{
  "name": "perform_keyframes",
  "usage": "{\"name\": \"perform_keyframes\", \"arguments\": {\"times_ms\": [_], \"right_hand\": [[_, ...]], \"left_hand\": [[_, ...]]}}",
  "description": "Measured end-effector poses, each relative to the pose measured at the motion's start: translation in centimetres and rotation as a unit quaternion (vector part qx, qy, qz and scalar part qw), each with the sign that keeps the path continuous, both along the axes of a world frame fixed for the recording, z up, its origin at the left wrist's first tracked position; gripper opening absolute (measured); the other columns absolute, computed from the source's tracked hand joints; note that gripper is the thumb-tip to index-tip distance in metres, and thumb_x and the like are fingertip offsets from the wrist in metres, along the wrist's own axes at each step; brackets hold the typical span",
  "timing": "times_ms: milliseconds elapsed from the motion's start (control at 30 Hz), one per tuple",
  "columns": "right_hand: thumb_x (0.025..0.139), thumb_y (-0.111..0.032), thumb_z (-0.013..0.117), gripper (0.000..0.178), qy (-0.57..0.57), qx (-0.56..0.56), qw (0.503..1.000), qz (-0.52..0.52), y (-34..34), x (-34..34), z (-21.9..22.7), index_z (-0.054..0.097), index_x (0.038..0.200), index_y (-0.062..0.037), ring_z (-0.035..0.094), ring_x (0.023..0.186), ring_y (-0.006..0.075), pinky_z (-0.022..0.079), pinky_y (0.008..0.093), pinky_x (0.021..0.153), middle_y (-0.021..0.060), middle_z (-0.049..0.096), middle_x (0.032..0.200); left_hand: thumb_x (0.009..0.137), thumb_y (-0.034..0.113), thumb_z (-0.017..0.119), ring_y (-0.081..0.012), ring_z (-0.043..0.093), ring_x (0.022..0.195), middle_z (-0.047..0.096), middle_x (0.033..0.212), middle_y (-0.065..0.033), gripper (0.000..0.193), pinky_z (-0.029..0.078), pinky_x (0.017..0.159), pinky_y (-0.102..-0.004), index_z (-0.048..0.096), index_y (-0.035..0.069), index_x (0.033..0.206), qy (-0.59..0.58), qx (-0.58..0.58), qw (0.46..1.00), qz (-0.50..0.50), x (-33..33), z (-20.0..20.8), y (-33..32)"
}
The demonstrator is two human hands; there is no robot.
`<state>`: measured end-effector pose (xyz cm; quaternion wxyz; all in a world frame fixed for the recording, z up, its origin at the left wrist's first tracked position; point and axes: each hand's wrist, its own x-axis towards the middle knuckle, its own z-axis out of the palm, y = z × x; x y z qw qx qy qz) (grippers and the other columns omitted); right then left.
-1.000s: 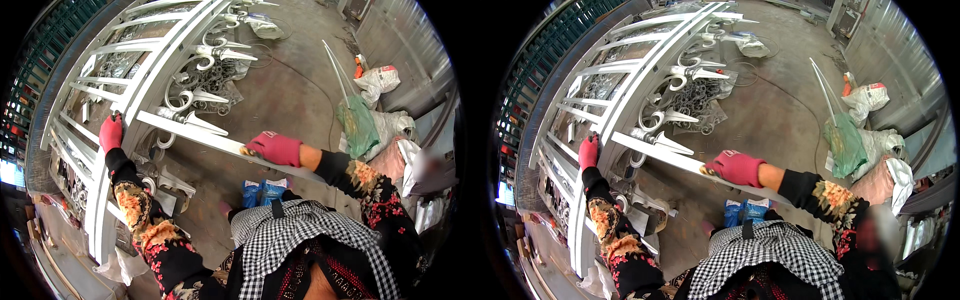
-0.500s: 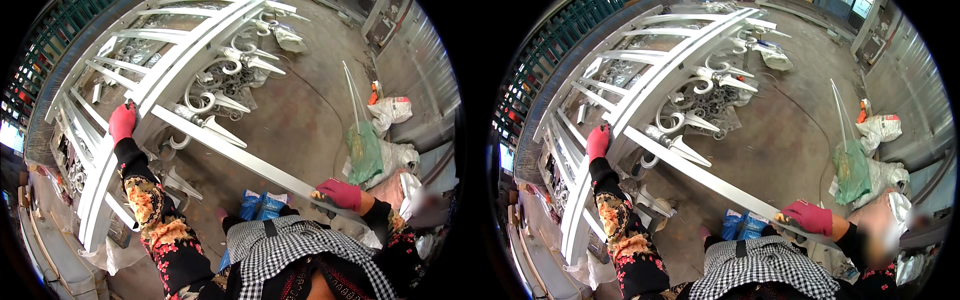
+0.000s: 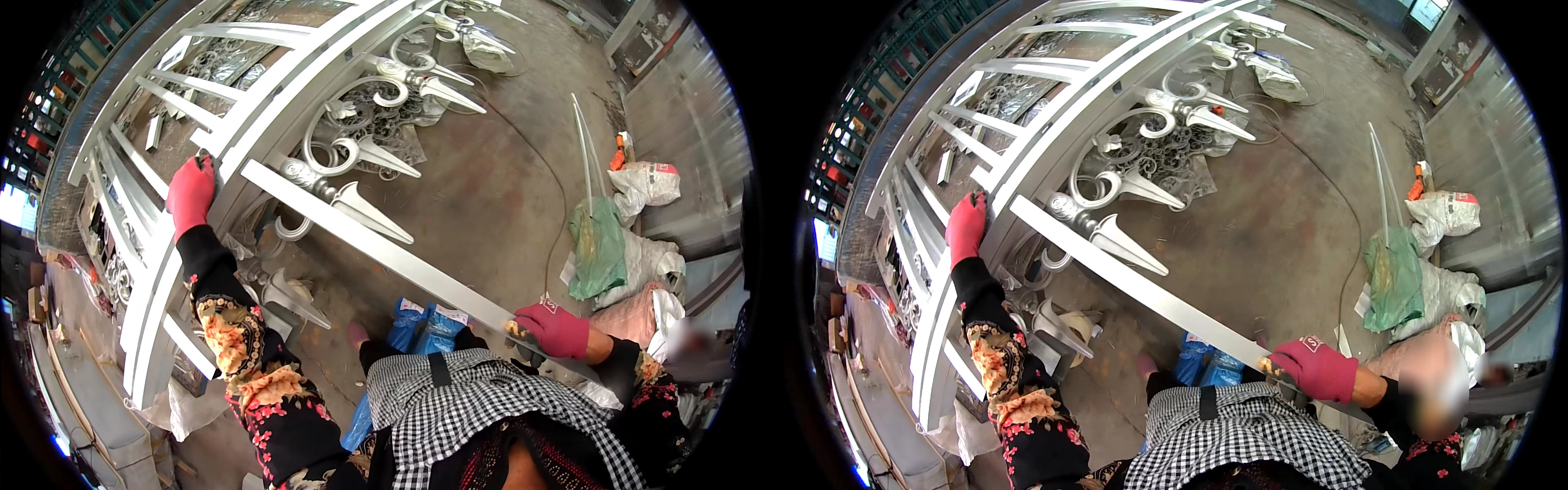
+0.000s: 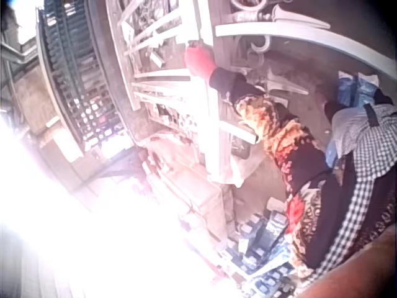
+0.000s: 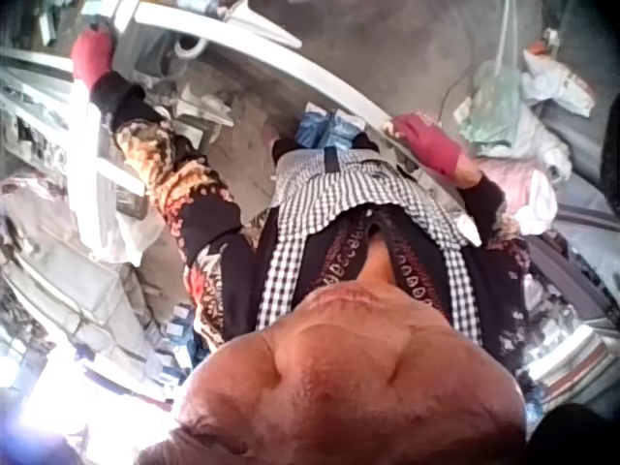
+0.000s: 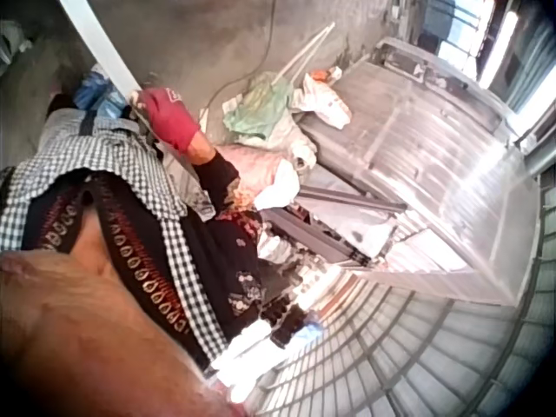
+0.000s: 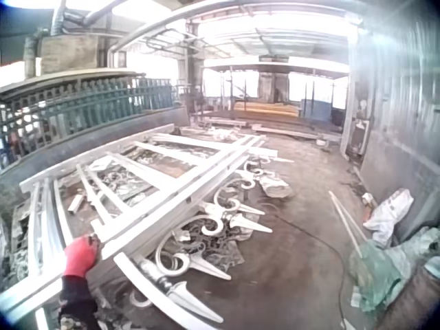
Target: The person assembles a white metal gate by repeatedly picking up long metal bars and fitting them into slots on the gate frame. The person handles the bars one at a time, aligning and inserting them into the structure.
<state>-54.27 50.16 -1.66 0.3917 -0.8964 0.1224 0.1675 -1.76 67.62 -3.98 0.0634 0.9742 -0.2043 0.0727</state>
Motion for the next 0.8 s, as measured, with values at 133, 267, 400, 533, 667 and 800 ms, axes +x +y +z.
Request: {"name": "perform_keyframes", "arguments": {"times_ms": [133,267,400,533,667,800], "right_hand": [[0.087,-0.021,0.049,0.023,-0.091,-0.030,0.995,-0.007,-1.5,0.3,-0.2,0.060,0.097,-0.0029,0.059,0.069,0.0289,0.048,0.0349,0.062,0.0130,0.061,0.084],[0.084,-0.019,0.050,0.026,0.094,0.153,0.979,-0.098,-1.4,2.2,1.9,0.059,0.101,-0.0018,0.060,0.073,0.0284,0.049,0.0349,0.063,0.0135,0.062,0.088],[0.092,-0.029,0.045,0.034,-0.106,-0.037,0.994,-0.005,-0.3,3.6,1.3,0.063,0.095,-0.0010,0.063,0.069,0.0234,0.050,0.0328,0.064,0.0118,0.065,0.077],[0.093,-0.030,0.043,0.035,0.088,0.148,0.974,-0.148,0.3,8.6,1.9,0.062,0.101,-0.0015,0.061,0.079,0.0271,0.048,0.0368,0.073,0.0153,0.065,0.084],[0.091,-0.020,0.042,0.033,-0.122,-0.075,0.989,0.030,-0.3,7.7,-1.1,0.055,0.113,0.0007,0.054,0.092,0.0309,0.043,0.0389,0.082,0.0176,0.060,0.098],[0.094,-0.028,0.041,0.038,-0.068,0.046,0.994,-0.072,-0.3,10.6,-2.3,0.058,0.104,0.0043,0.062,0.072,0.0263,0.050,0.0371,0.063,0.0159,0.063,0.085]], "left_hand": [[0.091,0.046,0.038,-0.0368,0.056,0.100,0.062,0.102,-0.0176,0.045,0.044,0.082,-0.0445,0.059,0.008,0.106,0.008,-0.022,0.999,-0.038,-0.5,0.4,-0.1],[0.091,0.045,0.039,-0.0369,0.056,0.098,0.062,0.100,-0.0183,0.045,0.044,0.081,-0.0454,0.060,0.007,0.101,-0.006,-0.027,0.999,-0.032,-0.2,-0.4,1.3],[0.091,0.046,0.038,-0.0369,0.057,0.098,0.062,0.101,-0.0194,0.046,0.044,0.082,-0.0461,0.060,0.007,0.101,0.022,-0.013,0.999,-0.028,-1.9,0.8,0.4],[0.091,0.044,0.038,-0.0376,0.058,0.095,0.063,0.098,-0.0188,0.044,0.045,0.080,-0.0458,0.060,0.007,0.102,0.013,-0.016,1.000,-0.023,-3.0,1.3,-0.8],[0.091,0.044,0.036,-0.0379,0.058,0.093,0.063,0.096,-0.0202,0.047,0.045,0.080,-0.0462,0.061,0.005,0.099,0.010,-0.017,0.999,-0.043,-2.0,0.8,0.8],[0.091,0.046,0.036,-0.0377,0.058,0.093,0.063,0.097,-0.0195,0.049,0.045,0.079,-0.0468,0.063,0.006,0.097,-0.004,-0.014,0.998,-0.062,-2.2,1.1,0.0]]}}
